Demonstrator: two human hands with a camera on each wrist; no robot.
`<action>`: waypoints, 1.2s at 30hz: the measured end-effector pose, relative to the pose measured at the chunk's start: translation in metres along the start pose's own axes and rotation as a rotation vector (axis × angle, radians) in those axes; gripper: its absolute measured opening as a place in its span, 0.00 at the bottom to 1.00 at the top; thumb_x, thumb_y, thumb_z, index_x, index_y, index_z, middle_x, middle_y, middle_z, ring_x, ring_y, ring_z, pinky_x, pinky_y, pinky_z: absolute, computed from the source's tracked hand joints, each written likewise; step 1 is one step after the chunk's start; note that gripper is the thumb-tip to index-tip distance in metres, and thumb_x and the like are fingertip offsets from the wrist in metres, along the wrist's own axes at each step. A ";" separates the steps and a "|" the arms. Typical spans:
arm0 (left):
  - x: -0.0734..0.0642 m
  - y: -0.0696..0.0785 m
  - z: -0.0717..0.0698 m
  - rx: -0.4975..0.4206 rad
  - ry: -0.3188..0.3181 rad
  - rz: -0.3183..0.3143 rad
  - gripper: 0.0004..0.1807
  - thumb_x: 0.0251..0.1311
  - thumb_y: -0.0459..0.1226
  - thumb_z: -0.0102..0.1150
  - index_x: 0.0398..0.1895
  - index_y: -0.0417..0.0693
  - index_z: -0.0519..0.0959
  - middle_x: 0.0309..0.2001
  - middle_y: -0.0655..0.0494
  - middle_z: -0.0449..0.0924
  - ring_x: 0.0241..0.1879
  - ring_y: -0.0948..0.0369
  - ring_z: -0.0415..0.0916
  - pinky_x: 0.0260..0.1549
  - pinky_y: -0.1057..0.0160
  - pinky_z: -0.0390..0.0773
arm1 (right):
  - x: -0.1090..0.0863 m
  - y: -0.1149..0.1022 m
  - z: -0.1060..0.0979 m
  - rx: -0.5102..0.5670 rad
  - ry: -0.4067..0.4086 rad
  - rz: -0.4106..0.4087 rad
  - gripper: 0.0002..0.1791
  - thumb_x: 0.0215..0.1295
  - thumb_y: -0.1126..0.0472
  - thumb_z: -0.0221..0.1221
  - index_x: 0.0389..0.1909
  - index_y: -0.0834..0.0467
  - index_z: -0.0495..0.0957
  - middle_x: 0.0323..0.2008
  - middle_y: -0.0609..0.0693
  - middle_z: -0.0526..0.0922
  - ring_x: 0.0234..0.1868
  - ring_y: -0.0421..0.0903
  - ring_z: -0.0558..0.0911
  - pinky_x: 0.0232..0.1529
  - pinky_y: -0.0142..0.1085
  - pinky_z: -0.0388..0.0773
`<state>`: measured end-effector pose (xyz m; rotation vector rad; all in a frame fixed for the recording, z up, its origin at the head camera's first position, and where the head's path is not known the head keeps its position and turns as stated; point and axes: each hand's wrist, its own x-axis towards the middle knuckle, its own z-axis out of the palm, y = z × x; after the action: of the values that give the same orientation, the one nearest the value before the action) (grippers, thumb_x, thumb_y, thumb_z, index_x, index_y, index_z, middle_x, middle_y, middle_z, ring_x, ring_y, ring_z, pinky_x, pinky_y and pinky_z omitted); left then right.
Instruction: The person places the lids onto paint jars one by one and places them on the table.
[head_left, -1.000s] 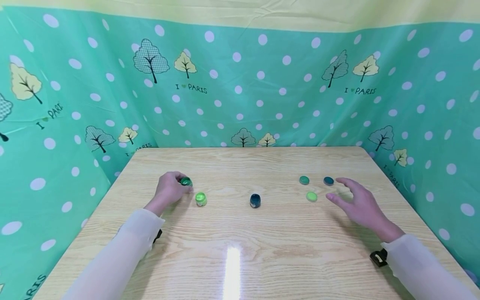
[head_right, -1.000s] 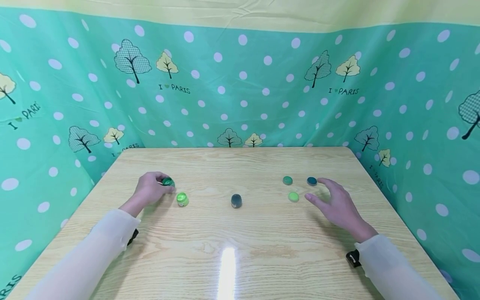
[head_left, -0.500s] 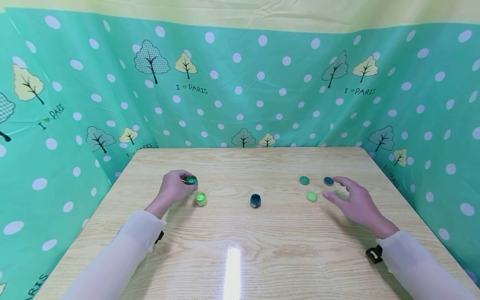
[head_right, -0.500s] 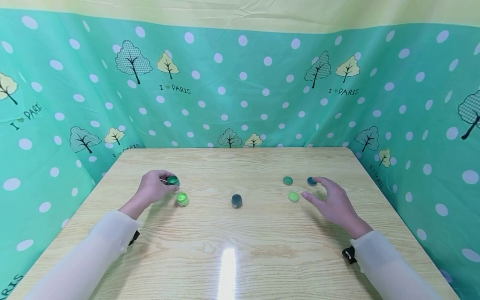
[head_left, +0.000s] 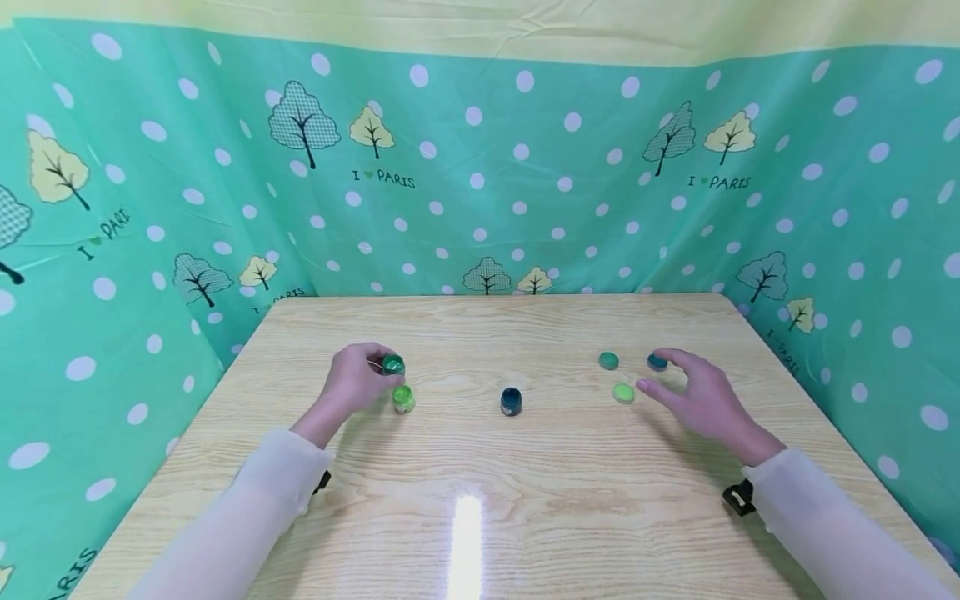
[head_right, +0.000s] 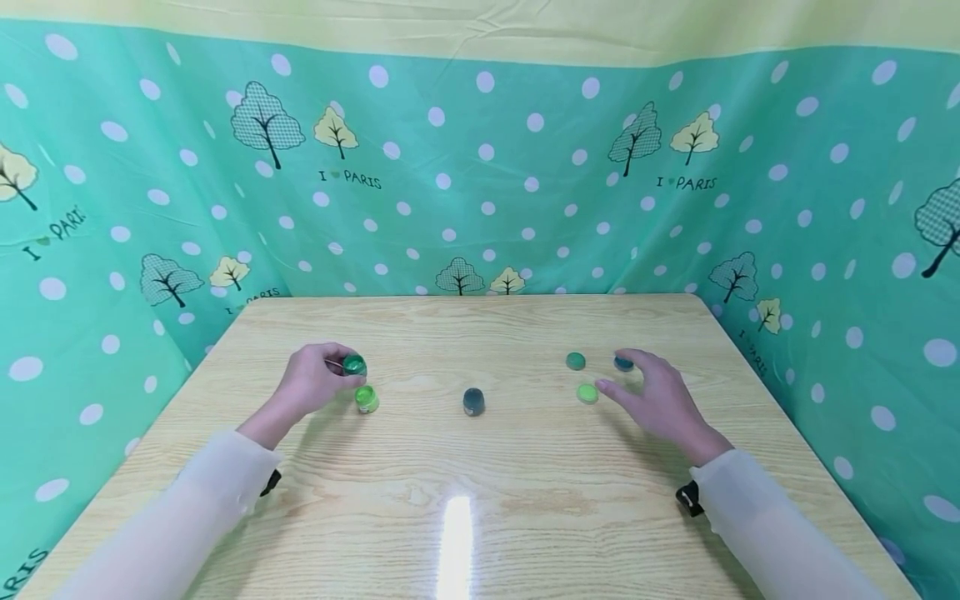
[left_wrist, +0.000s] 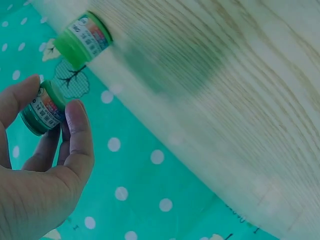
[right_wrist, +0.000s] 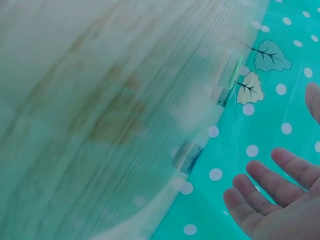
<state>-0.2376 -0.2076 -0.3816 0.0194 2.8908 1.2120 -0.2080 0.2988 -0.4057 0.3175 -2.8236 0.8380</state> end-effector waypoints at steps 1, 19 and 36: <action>-0.001 0.001 0.000 -0.002 -0.001 0.007 0.19 0.58 0.36 0.74 0.52 0.41 0.82 0.46 0.44 0.83 0.46 0.49 0.80 0.45 0.53 0.82 | 0.001 0.000 0.001 0.001 0.001 -0.002 0.40 0.70 0.41 0.63 0.70 0.66 0.68 0.67 0.68 0.72 0.69 0.71 0.67 0.63 0.69 0.65; -0.021 0.020 0.013 -0.034 -0.044 0.100 0.16 0.56 0.32 0.75 0.47 0.41 0.84 0.38 0.50 0.83 0.38 0.56 0.80 0.38 0.59 0.83 | 0.017 -0.007 0.008 -0.011 -0.041 -0.004 0.39 0.70 0.44 0.64 0.71 0.66 0.68 0.65 0.67 0.74 0.65 0.68 0.72 0.61 0.64 0.70; -0.039 0.035 0.029 -0.062 -0.089 0.138 0.16 0.53 0.30 0.77 0.45 0.42 0.85 0.37 0.54 0.83 0.37 0.59 0.80 0.39 0.60 0.84 | 0.033 -0.009 0.015 -0.029 -0.082 0.044 0.37 0.70 0.46 0.65 0.70 0.66 0.69 0.66 0.68 0.73 0.65 0.68 0.73 0.63 0.62 0.70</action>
<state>-0.1983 -0.1629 -0.3769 0.2699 2.8144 1.2845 -0.2391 0.2784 -0.4057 0.2936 -2.9260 0.8098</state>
